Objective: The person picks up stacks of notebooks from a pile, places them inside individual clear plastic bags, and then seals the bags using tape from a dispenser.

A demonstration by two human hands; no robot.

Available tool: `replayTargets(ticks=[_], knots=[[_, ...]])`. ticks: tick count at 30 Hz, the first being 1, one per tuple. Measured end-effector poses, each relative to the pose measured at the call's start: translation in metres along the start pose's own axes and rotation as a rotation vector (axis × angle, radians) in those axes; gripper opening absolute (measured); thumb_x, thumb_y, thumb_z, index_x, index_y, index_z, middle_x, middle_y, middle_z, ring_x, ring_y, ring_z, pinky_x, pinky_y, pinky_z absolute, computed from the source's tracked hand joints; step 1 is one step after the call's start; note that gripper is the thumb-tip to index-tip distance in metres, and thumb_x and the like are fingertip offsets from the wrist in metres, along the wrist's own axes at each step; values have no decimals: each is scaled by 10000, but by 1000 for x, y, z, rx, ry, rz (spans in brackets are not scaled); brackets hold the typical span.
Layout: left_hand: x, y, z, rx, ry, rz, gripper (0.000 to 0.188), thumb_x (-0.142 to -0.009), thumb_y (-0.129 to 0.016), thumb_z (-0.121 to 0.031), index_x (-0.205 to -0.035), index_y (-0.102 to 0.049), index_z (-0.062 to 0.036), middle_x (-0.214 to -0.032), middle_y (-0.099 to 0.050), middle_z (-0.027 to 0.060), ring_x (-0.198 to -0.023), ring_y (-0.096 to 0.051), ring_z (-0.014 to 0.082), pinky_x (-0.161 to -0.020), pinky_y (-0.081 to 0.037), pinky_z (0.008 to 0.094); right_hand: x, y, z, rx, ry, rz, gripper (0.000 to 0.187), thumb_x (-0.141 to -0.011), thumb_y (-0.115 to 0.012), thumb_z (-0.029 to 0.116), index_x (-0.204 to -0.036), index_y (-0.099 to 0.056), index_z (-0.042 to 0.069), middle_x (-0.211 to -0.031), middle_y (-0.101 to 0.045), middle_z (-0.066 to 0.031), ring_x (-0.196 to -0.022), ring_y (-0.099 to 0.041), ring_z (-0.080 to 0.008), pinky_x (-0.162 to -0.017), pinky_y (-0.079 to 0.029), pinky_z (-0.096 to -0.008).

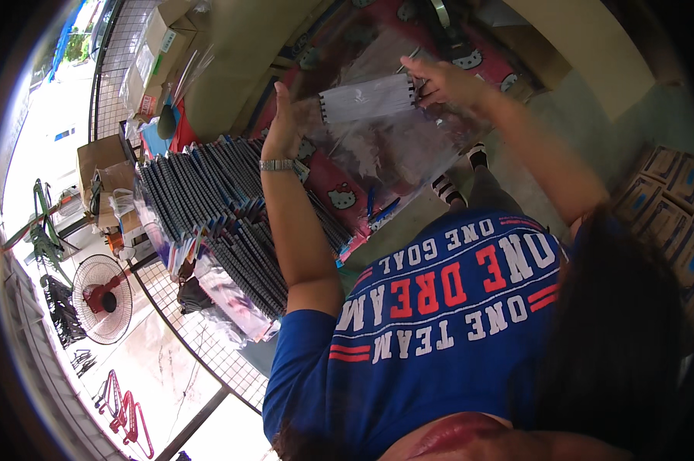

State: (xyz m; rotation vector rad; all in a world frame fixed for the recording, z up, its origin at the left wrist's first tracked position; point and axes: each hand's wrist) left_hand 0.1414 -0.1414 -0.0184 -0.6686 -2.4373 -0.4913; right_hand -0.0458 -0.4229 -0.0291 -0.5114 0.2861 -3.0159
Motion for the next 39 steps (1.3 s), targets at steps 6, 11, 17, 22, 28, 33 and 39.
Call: replayTargets(ticks=[6,11,17,22,28,33,39], knots=[[36,-43,28,333,9,148,877,-858,-322,-747,-1092,-594,53,-959,-640,141,-872,-607,243,-845,-487,391,-4,30,-18,46,-369,25,955,-833,-372,735,-1424,-331,-14,-1167,-586,-233,-1040,-596,-242,-980,-386,-322],[10,-24,80,483,-183,282,603,-885,-538,-457,-1260,-508,15,-1140,-605,128,-1041,-574,252,-929,-449,393,-10,59,-48,201,-42,129,642,-933,-493,513,-1441,-374,139,-1306,-530,-124,-1168,-510,-202,-997,-384,-317],[-14,-36,96,612,-141,528,728,-726,-701,-280,-1339,-445,17,-1293,-539,134,-1192,-514,269,-1029,-387,389,-43,43,-45,223,124,293,582,-938,-552,392,-1443,-369,167,-1383,-480,-102,-1271,-439,-220,-1031,-361,-344],[-19,-46,92,558,-157,575,775,-705,-744,-325,-1336,-457,21,-1312,-530,138,-1223,-495,274,-1034,-393,400,-55,43,-63,241,171,309,679,-899,-617,369,-1469,-311,161,-1416,-439,-104,-1270,-433,-217,-1051,-337,-342],[-18,-35,90,476,-120,534,850,-681,-775,-413,-1331,-458,32,-1295,-543,163,-1177,-540,268,-1006,-423,393,-44,49,-35,17,72,273,857,-834,-676,357,-1488,-205,68,-1409,-427,-142,-1262,-443,-234,-1064,-331,-340],[-18,-42,75,451,-81,556,896,-670,-778,-455,-1330,-447,52,-1285,-546,177,-1170,-546,269,-1008,-423,395,-66,33,-45,117,89,378,891,-818,-690,274,-1501,-153,79,-1447,-375,-116,-1245,-450,-210,-1023,-379,-326],[-15,-38,91,582,-177,569,855,-659,-793,-408,-1317,-473,36,-1271,-559,165,-1186,-531,252,-1033,-393,387,-54,46,-33,89,-28,355,893,-786,-727,207,-1492,-199,70,-1353,-488,-111,-1179,-486,-180,-999,-386,-300]])
Point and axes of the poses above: each hand's wrist, its own x-axis away from the middle knuckle, its own y-axis out of the back of the hand, z = x × y
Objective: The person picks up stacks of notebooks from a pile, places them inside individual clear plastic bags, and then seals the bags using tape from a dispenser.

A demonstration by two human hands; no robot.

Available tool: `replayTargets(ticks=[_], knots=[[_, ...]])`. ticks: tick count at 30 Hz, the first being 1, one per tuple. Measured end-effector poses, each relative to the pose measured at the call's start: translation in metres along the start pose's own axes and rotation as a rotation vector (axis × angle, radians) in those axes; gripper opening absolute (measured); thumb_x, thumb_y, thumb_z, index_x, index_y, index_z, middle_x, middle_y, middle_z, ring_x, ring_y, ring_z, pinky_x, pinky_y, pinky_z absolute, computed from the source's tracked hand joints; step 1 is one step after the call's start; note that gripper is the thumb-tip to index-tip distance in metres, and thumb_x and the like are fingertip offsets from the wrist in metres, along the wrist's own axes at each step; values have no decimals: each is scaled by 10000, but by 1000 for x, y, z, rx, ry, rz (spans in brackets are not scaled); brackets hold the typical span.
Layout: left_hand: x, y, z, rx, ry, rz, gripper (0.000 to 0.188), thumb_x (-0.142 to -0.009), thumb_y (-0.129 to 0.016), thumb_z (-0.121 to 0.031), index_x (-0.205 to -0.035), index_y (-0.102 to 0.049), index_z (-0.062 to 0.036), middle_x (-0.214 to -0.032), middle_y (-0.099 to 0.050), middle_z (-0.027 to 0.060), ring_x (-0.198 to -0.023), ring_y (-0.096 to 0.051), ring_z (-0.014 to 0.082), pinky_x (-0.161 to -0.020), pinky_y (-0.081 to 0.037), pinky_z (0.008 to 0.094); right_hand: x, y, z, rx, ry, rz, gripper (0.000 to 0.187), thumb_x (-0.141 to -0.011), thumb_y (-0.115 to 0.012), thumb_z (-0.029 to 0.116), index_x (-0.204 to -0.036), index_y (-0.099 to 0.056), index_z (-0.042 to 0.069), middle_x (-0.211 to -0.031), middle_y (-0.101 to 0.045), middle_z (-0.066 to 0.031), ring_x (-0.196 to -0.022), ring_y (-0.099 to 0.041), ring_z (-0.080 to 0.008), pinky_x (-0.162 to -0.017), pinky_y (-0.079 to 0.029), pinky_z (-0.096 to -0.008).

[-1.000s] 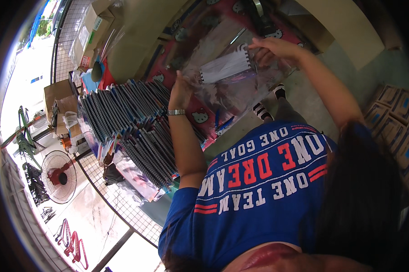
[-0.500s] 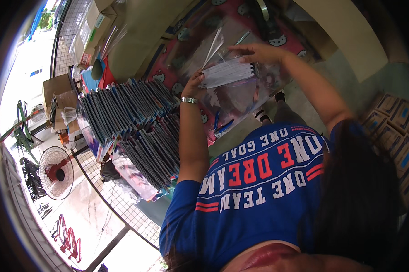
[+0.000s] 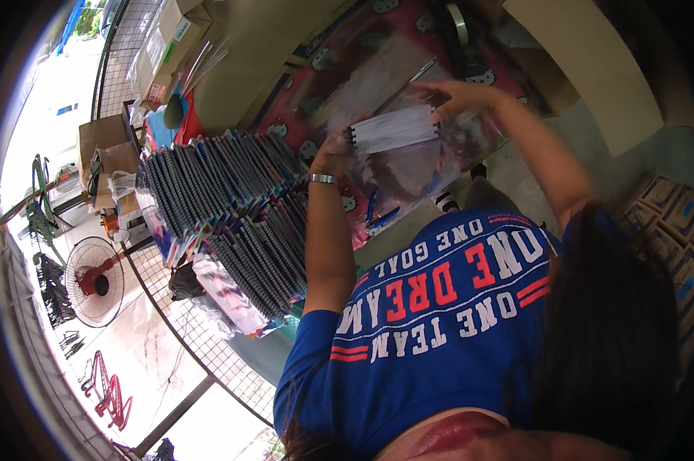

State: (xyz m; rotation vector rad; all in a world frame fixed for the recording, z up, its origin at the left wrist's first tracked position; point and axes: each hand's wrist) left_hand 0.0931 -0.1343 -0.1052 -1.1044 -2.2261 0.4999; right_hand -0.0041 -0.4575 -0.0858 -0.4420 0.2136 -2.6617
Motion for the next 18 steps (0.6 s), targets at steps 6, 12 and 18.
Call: replayTargets(ticks=[6,12,18], knots=[[-9,5,-1,-104,112,-117,638,-680,-791,-224,-1221,-560,23,-1176,-614,127,-1055,-588,217,-937,-447,338,-24,-23,-4,-5,100,-73,613,-773,-735,188,-1313,-486,39,-1093,-598,-46,-1025,-550,-137,-902,-424,-264],[-24,-48,-29,-904,-114,-311,342,-696,-765,-134,-1004,-687,-8,-961,-675,71,-881,-618,169,-770,-477,299,-34,-31,5,537,258,-239,216,-774,-713,189,-922,-667,40,-885,-601,-16,-831,-573,-131,-727,-440,-310],[5,-91,-44,-1457,-255,-333,317,-697,-778,-216,-950,-709,-38,-945,-669,85,-879,-624,233,-765,-490,329,3,-43,19,779,397,-275,248,-739,-719,223,-883,-674,26,-945,-606,-72,-851,-585,-240,-736,-462,-355]])
Point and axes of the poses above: each hand's wrist, its own x-axis away from the middle knuckle, its own y-axis out of the back of the hand, z = x × y
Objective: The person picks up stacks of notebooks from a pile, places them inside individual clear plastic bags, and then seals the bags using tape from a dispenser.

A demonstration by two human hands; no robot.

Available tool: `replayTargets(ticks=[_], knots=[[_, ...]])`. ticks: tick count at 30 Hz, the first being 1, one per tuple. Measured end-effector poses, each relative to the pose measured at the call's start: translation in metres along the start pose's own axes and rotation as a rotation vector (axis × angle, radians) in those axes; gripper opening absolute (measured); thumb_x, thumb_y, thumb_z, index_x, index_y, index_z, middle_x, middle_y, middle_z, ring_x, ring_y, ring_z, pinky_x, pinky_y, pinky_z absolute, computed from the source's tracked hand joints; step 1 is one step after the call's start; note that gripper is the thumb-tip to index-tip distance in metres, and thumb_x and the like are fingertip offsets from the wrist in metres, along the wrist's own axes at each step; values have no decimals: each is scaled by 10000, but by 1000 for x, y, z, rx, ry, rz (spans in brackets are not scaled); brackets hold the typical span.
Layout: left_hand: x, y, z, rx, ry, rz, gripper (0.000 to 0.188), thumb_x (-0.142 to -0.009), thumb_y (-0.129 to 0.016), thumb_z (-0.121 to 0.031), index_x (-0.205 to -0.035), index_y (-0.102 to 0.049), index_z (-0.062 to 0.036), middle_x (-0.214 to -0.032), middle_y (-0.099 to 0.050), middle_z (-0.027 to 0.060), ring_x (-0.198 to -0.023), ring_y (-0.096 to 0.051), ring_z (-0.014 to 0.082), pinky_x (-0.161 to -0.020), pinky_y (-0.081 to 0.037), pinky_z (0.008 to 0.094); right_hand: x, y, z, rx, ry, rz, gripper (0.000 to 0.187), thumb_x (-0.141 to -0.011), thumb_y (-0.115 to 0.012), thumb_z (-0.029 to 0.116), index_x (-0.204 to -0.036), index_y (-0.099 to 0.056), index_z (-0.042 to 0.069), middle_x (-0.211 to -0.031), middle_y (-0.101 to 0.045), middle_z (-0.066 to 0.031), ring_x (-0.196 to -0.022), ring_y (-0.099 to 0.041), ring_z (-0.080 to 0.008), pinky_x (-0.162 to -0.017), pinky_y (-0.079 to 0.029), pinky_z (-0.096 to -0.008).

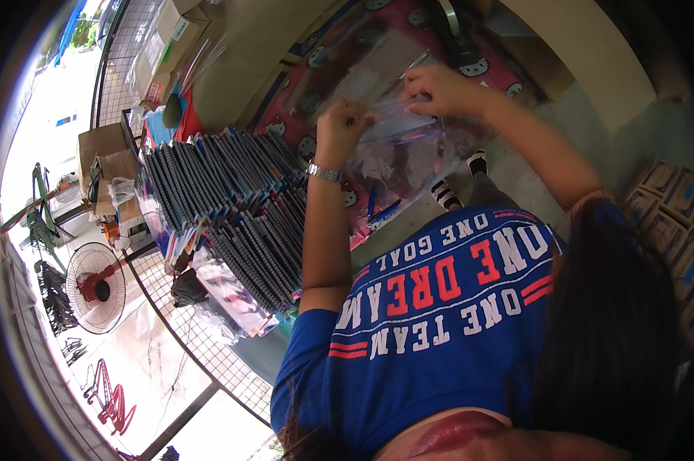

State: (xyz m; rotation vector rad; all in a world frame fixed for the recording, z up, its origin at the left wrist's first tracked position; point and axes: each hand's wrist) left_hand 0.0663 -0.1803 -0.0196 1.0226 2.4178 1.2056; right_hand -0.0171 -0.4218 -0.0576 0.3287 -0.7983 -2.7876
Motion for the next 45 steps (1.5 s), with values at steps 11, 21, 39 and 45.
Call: replayTargets(ticks=[11,21,39,45], knots=[[25,-25,19,-211,-300,-215,511,-578,-819,-129,-1070,-684,-96,-915,-672,55,-889,-618,251,-805,-476,365,25,-44,29,416,-102,-174,238,-788,-694,347,-862,-690,120,-961,-577,-44,-983,-528,-202,-882,-341,-382],[-2,-2,-16,-133,273,-5,470,-562,-848,-213,-995,-712,-89,-779,-698,43,-791,-638,225,-886,-415,381,-1,22,-73,-159,-364,-689,390,-846,-610,480,-836,-734,110,-899,-691,-90,-934,-628,-293,-793,-466,-393],[-13,-42,31,1008,561,-61,265,-835,-682,-103,-1078,-653,0,-941,-672,56,-796,-609,127,-730,-487,275,27,-59,-166,-1660,-681,-268,80,-931,-552,185,-920,-551,106,-660,-435,39,-557,-396,-71,-542,-358,-214],[-10,-40,38,885,562,-127,400,-847,-657,-105,-1232,-577,-33,-993,-642,79,-877,-600,158,-768,-482,288,-123,-4,-67,-99,-234,677,379,-866,-596,449,-916,-633,75,-760,-572,-20,-655,-540,-156,-589,-438,-330]])
Point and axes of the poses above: each hand's wrist, its own x-axis away from the middle knuckle, its own y-axis out of the back of the hand, z = x × y
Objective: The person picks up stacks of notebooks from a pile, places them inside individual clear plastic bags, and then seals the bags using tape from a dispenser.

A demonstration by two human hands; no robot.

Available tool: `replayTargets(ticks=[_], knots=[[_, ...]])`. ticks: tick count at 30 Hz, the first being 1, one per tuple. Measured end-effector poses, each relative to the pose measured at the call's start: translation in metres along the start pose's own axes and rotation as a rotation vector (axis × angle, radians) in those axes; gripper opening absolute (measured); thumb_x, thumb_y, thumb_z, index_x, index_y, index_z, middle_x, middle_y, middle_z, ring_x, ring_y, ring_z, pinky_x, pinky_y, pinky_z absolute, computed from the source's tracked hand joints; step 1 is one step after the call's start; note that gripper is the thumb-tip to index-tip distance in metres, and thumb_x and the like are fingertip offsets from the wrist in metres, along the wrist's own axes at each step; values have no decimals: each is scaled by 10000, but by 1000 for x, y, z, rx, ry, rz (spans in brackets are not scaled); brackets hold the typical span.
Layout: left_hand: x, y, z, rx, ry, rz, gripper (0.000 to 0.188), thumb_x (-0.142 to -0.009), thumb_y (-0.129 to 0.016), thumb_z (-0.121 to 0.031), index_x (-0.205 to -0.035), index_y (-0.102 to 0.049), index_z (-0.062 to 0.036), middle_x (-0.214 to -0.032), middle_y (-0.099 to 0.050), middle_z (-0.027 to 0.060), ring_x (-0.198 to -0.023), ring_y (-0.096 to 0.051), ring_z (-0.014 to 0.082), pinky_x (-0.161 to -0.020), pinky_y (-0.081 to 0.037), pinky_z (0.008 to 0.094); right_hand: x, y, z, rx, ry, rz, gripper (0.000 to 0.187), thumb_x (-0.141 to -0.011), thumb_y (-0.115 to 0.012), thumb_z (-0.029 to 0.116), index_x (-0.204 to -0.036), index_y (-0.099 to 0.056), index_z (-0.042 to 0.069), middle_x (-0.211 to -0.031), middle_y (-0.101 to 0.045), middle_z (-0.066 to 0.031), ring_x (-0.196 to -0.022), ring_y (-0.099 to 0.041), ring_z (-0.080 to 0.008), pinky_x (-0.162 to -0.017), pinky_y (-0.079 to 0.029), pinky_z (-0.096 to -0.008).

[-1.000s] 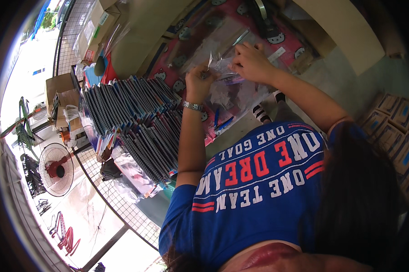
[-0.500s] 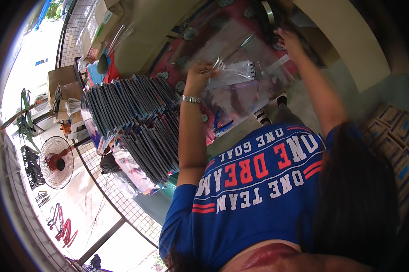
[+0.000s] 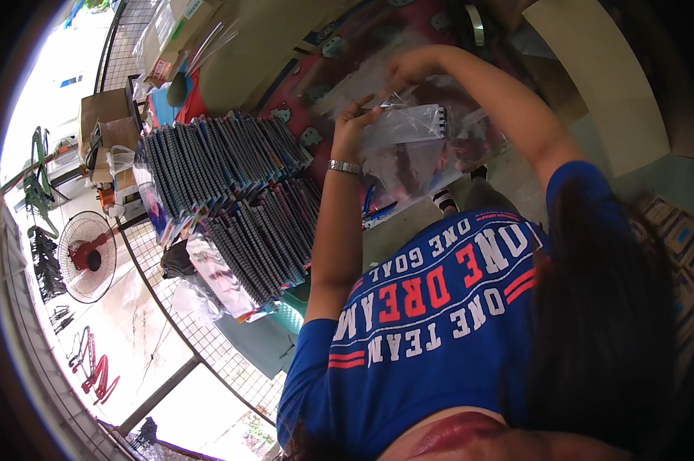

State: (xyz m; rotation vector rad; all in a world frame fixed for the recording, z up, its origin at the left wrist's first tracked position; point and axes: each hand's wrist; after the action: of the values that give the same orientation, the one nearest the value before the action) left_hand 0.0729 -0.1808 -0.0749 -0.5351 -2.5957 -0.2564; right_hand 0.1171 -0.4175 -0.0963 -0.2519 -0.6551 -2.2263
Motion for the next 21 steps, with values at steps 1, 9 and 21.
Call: replayTargets(ticks=[1,9,21], knots=[[0,-4,-2,-27,-6,-3,410,-848,-658,-113,-1242,-571,-36,-999,-636,83,-904,-595,164,-786,-478,293,-5,-3,-7,-34,-96,116,407,-863,-594,461,-963,-636,69,-794,-597,-30,-693,-563,-175,-627,-454,-342],[0,12,52,652,-87,-349,322,-867,-619,-207,-1135,-593,-31,-881,-633,33,-840,-589,148,-752,-448,283,15,-21,20,440,-276,-198,583,-826,-633,508,-1184,-592,50,-1150,-615,-172,-1003,-610,-338,-870,-482,-450],[71,21,208,571,91,391,479,-905,-571,-303,-1328,-451,-113,-1152,-581,69,-1036,-566,251,-822,-470,411,102,-104,105,-55,511,-765,1001,-638,-795,107,-1473,-253,206,-1169,-557,-150,-1092,-554,-309,-970,-442,-392]])
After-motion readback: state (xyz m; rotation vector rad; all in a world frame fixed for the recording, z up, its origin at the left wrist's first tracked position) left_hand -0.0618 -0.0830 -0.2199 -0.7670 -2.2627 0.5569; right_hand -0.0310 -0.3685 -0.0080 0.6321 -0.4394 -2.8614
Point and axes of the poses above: each hand's wrist, its own x-axis away from the middle knuckle, its own y-axis out of the back of the hand, z = x × y
